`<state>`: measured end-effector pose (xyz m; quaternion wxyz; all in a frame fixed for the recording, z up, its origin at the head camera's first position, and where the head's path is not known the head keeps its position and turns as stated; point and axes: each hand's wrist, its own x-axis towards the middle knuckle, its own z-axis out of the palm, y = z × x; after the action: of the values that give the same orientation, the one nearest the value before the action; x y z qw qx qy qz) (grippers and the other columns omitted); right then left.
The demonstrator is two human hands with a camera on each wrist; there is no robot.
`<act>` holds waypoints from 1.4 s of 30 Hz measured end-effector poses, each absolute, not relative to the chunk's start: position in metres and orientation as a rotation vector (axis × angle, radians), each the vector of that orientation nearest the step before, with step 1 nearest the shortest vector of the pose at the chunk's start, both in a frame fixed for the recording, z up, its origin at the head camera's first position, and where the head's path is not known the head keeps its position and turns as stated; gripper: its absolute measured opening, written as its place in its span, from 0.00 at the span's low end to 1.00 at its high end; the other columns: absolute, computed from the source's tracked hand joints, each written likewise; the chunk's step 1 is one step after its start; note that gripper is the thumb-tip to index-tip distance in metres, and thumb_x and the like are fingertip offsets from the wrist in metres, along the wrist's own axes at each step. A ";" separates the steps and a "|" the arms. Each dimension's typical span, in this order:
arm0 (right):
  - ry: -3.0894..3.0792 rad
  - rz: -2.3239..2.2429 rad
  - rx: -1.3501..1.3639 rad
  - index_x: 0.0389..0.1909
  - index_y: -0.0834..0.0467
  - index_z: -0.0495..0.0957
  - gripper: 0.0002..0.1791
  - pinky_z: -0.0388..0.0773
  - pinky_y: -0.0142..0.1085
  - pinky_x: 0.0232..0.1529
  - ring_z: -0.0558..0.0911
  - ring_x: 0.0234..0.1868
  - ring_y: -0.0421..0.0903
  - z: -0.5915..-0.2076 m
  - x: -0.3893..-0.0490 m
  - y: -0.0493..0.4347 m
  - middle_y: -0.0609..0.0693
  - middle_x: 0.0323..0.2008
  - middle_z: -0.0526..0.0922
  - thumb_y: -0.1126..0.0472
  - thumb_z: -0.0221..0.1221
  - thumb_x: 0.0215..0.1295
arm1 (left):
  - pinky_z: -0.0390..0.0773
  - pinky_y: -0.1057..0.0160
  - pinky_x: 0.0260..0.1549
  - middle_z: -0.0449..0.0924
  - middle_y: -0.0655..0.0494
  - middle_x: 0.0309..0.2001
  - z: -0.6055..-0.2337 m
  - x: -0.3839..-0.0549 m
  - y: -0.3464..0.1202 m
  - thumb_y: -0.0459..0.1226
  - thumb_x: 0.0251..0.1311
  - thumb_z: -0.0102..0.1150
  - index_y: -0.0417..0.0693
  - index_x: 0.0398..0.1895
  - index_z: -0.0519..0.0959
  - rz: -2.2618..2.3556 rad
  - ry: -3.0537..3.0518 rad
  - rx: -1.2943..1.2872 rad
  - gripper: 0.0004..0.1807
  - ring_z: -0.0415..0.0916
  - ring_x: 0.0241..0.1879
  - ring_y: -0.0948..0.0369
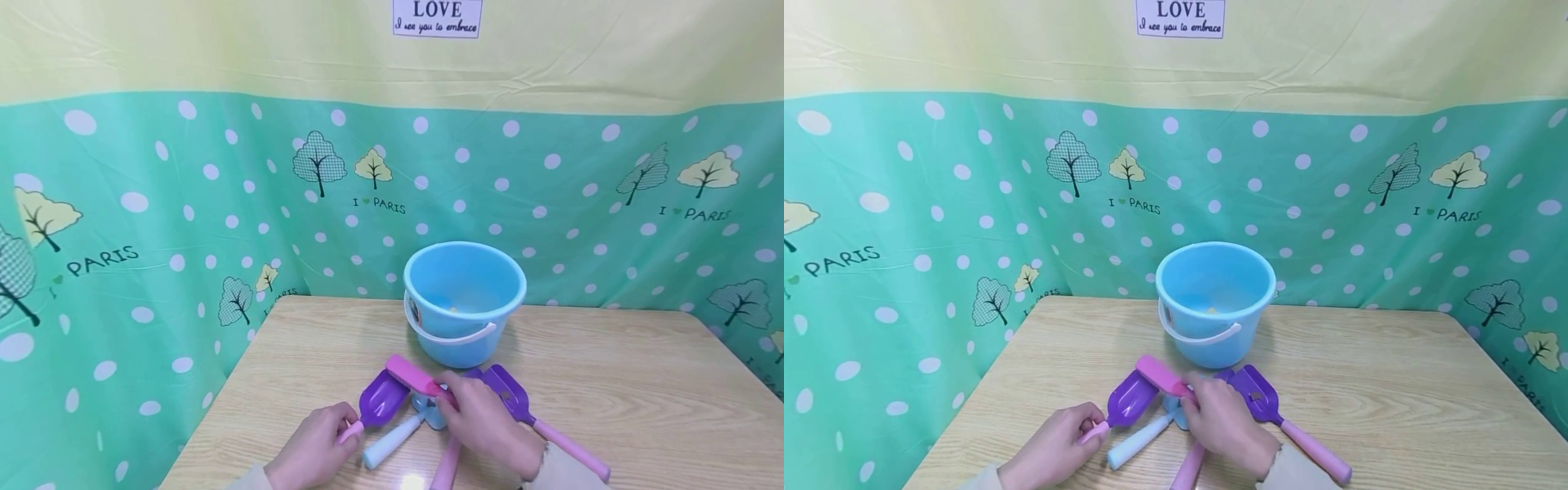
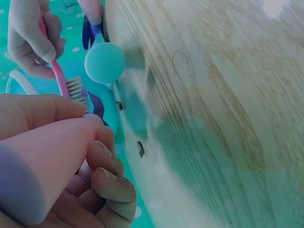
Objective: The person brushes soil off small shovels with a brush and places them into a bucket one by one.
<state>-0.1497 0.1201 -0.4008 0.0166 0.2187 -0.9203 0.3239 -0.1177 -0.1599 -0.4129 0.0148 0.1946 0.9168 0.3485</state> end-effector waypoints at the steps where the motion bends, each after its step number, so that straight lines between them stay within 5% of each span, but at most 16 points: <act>1: -2.863 1.015 0.669 0.54 0.58 0.76 0.17 0.68 0.30 0.16 0.69 0.18 0.34 -0.400 -0.150 0.120 0.40 0.19 0.70 0.61 0.57 0.64 | 0.69 0.70 0.19 0.70 0.65 0.22 -0.413 -0.118 -0.160 0.33 0.54 0.59 0.45 0.32 0.77 1.088 2.850 0.600 0.03 0.65 0.19 0.71; 42: -2.728 1.258 0.639 0.55 0.55 0.75 0.17 0.68 0.30 0.14 0.68 0.16 0.33 -0.394 -0.135 0.115 0.38 0.19 0.71 0.62 0.57 0.65 | 0.74 0.67 0.23 0.75 0.59 0.28 -0.419 -0.125 -0.159 0.40 0.62 0.58 0.40 0.39 0.77 1.431 2.656 0.395 0.11 0.71 0.24 0.66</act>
<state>-0.1345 0.1152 -0.3939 0.0350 0.2080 -0.8877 0.4092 -0.1251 -0.1585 -0.4195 0.0494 0.1297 0.8719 0.4696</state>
